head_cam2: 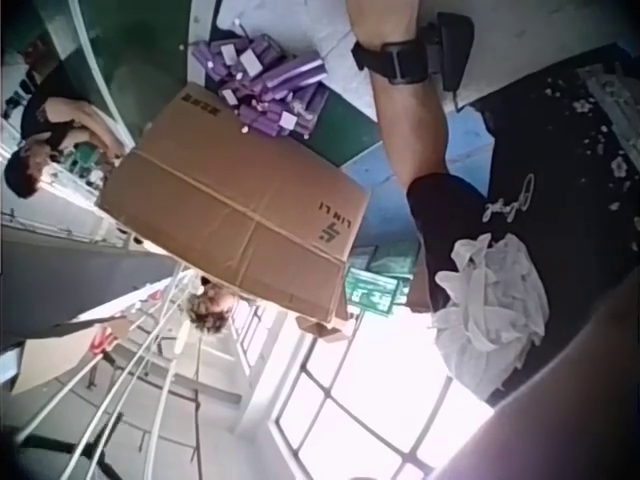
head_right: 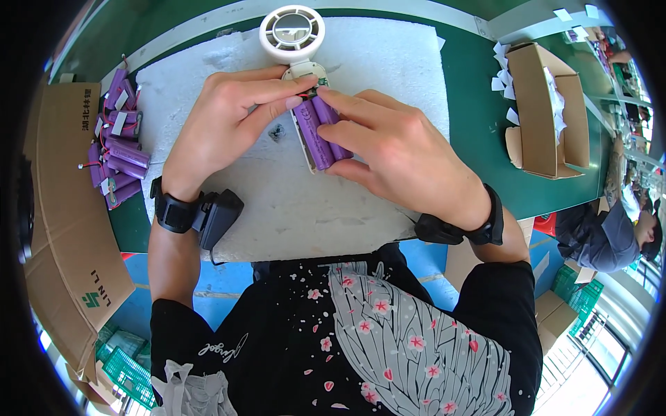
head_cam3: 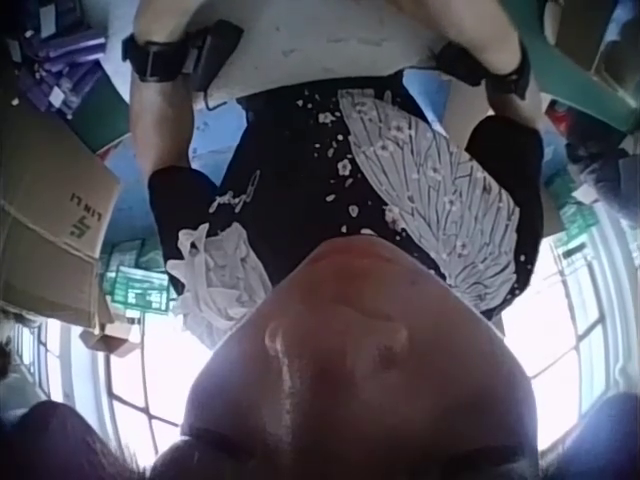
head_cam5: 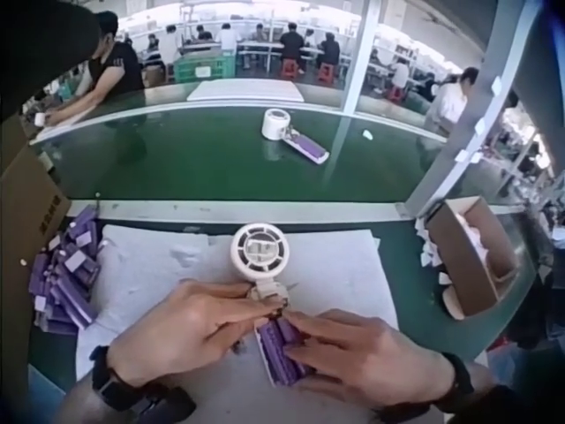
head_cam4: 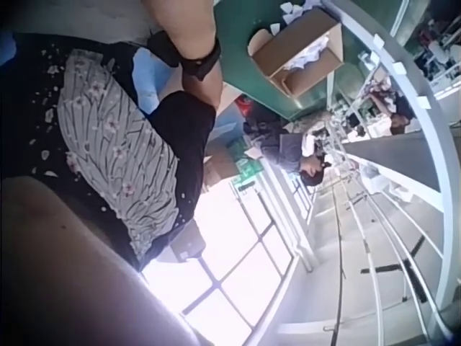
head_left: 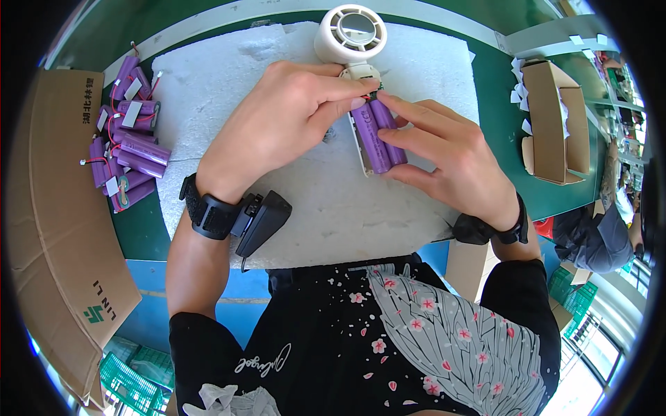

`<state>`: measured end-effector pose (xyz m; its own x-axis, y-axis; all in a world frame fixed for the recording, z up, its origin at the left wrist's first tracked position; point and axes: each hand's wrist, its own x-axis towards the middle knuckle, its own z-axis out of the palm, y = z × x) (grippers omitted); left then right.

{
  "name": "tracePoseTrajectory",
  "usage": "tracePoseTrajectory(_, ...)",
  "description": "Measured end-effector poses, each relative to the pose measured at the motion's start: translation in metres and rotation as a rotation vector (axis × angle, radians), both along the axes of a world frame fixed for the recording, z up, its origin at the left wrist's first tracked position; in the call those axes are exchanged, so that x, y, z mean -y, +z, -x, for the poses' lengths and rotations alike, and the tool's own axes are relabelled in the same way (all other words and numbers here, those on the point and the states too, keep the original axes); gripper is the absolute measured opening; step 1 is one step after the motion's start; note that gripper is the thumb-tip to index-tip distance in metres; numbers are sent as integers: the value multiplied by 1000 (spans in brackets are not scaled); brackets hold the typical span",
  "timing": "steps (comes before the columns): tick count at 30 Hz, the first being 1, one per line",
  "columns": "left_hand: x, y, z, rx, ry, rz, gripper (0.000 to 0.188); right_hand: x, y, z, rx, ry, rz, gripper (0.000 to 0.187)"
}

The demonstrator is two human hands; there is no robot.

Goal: The person connects a battery pack to a circuit board inside a fan housing, fits the batteries into the compartment, and sets the fan aside. They then reach into a box to retrieve another battery pack and apply a piece of tape to it.

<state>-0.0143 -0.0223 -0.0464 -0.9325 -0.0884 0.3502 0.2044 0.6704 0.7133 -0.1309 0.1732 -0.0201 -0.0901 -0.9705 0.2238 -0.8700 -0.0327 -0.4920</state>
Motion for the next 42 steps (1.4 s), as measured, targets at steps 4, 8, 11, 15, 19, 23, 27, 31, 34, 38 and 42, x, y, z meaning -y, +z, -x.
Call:
tracePoseTrajectory(4,-1,1,0,60,39,-31,24,1,-1,-1,-25,-20,-14,40)
tracePoseTrajectory(8,-4,-2,-1,103,79,-122,29,2,-5,-3,3,-28,25,39)
tracePoseTrajectory(11,-2,-3,-2,121,87,-153,34,4,-2,-8,90,-98,-18,43)
tracePoseTrajectory(15,1,-1,-1,180,69,-162,41,8,-2,-10,164,-168,-68,51)
tracePoseTrajectory(19,-1,2,-1,253,74,-210,43,13,-4,-9,224,-200,-92,59)
tracePoseTrajectory(23,-2,4,-2,291,95,-239,43,15,-4,-7,242,-175,-108,65)
tracePoseTrajectory(27,-2,0,-1,308,107,-301,43,14,-3,-6,177,-139,-100,70)
tracePoseTrajectory(31,-3,-2,-1,280,97,-330,44,6,-7,-5,62,-93,-73,72)
tracePoseTrajectory(34,0,-2,0,316,85,-356,45,5,-6,-4,7,-70,-69,73)
tracePoseTrajectory(38,2,-1,-1,284,84,-355,43,8,-3,-6,-42,-50,-82,72)
tracePoseTrajectory(42,-1,4,-1,259,94,-330,44,10,1,-6,-103,-49,-74,72)
